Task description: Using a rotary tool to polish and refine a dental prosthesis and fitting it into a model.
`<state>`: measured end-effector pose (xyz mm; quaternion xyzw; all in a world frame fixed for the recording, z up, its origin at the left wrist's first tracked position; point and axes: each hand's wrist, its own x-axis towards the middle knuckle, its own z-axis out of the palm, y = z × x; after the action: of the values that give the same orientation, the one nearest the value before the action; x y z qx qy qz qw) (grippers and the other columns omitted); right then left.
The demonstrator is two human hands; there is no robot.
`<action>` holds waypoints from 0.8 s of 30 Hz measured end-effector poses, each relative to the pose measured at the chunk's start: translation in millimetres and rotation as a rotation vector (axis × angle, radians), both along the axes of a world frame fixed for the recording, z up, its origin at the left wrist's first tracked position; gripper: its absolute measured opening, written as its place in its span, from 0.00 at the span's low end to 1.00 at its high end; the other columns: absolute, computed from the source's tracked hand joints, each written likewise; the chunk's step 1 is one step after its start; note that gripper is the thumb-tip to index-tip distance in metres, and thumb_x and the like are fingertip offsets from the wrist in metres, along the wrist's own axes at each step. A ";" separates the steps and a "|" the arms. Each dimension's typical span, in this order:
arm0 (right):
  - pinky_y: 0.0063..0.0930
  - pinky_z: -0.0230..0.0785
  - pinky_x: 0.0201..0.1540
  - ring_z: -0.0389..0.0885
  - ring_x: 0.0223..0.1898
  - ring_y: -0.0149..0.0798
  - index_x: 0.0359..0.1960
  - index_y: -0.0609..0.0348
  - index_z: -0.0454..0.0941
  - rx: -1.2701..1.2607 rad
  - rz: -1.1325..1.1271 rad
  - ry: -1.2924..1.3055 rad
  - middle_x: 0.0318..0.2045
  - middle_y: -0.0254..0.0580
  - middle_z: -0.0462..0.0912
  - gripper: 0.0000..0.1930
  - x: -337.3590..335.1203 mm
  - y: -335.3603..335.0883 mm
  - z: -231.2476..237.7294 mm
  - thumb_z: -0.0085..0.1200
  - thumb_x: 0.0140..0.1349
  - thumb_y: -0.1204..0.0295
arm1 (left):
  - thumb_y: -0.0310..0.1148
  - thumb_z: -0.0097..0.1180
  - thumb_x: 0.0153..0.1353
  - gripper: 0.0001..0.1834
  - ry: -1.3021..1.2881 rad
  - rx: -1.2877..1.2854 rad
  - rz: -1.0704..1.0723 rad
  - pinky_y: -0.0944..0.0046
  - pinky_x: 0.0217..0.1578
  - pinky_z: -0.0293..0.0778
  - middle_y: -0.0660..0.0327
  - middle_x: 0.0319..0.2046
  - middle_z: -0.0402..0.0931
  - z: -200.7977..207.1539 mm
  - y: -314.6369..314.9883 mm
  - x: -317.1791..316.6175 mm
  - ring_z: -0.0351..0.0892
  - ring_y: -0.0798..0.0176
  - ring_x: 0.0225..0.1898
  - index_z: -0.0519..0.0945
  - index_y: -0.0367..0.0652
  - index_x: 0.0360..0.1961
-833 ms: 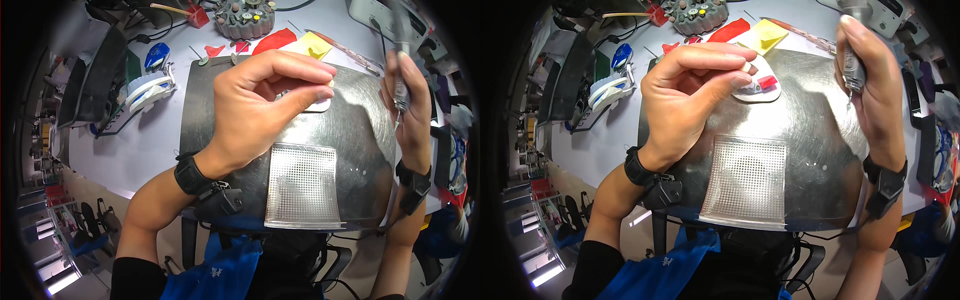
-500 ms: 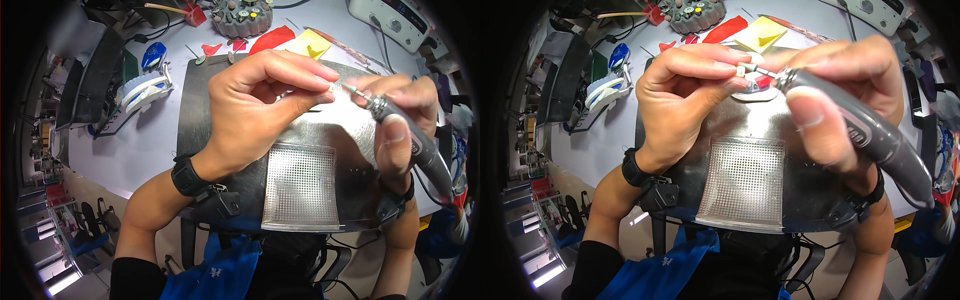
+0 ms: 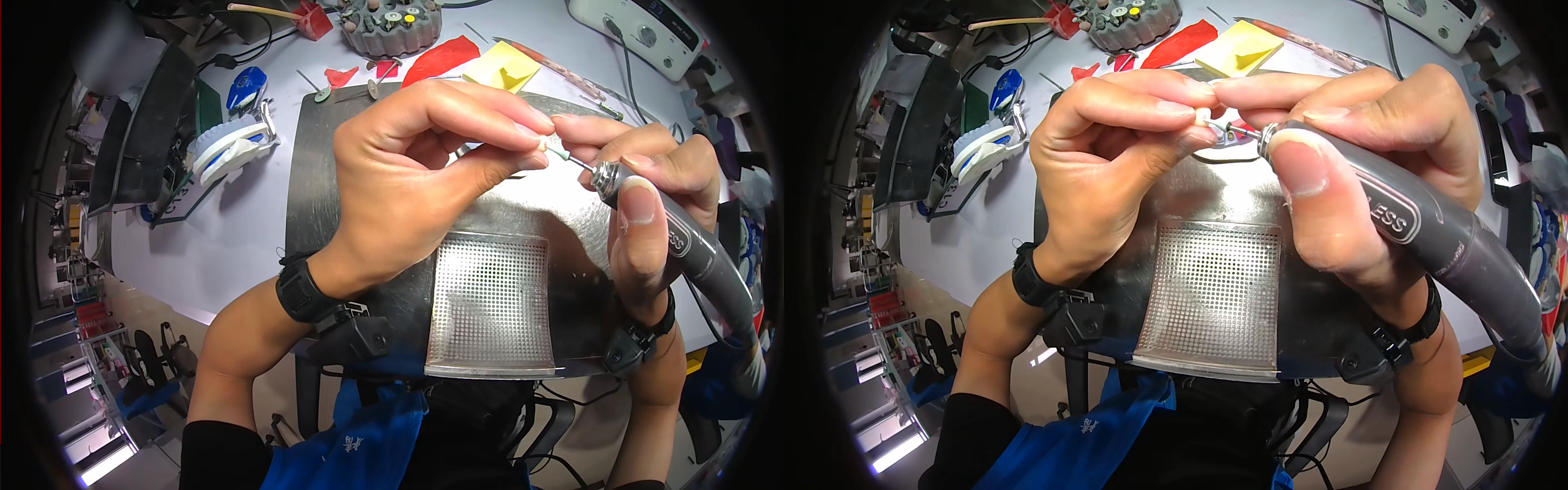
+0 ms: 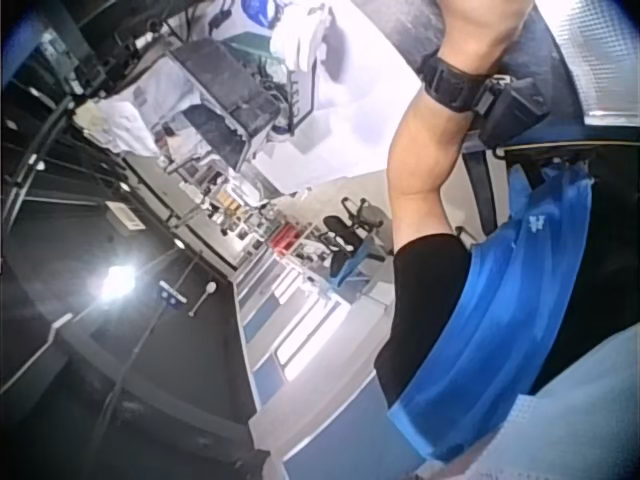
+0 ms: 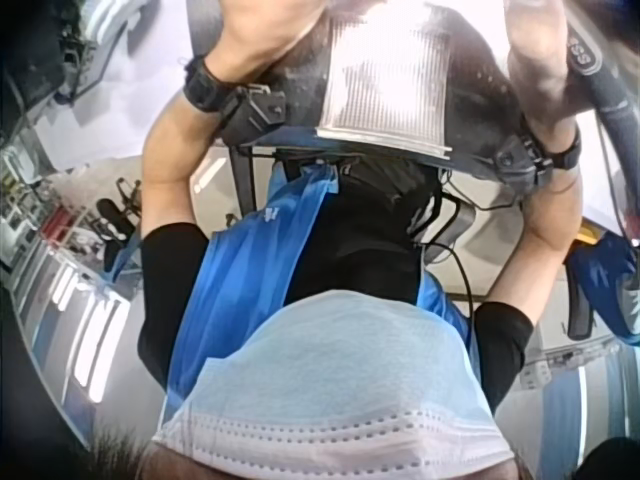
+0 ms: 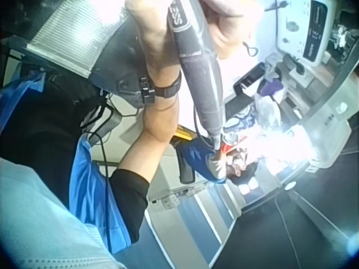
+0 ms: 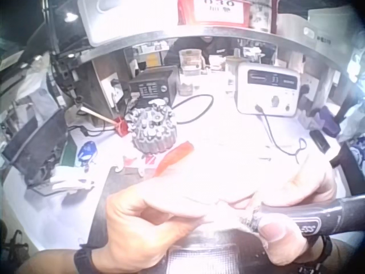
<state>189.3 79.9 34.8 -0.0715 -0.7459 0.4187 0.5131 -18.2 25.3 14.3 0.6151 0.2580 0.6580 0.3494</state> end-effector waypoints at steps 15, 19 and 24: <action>0.46 0.81 0.55 0.85 0.50 0.56 0.46 0.58 0.68 0.005 0.015 -0.011 0.35 0.52 0.81 0.07 -2.0 0.0 1.7 0.50 0.72 0.71 | 0.10 0.63 0.59 0.13 -0.002 -0.020 0.007 0.62 0.51 0.87 0.47 0.47 0.82 1.2 -0.6 -1.1 0.87 0.58 0.46 0.80 0.35 0.42; 0.45 0.81 0.55 0.85 0.51 0.56 0.46 0.58 0.67 -0.002 -0.002 -0.028 0.36 0.52 0.81 0.07 -0.5 -1.7 -0.8 0.50 0.72 0.71 | 0.10 0.63 0.59 0.13 -0.022 -0.036 -0.001 0.62 0.51 0.87 0.47 0.47 0.82 -1.2 -1.0 0.3 0.87 0.58 0.46 0.80 0.35 0.42; 0.45 0.81 0.55 0.85 0.51 0.56 0.46 0.58 0.67 -0.006 -0.007 -0.023 0.36 0.52 0.81 0.08 -0.9 -1.9 -0.1 0.51 0.72 0.71 | 0.10 0.64 0.59 0.12 -0.012 -0.019 0.019 0.62 0.51 0.87 0.47 0.47 0.82 -0.8 -0.8 1.7 0.87 0.59 0.46 0.80 0.35 0.42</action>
<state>188.4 77.9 34.7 -0.0803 -0.7503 0.4182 0.5057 -16.6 24.5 13.6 0.6051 0.2681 0.6626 0.3505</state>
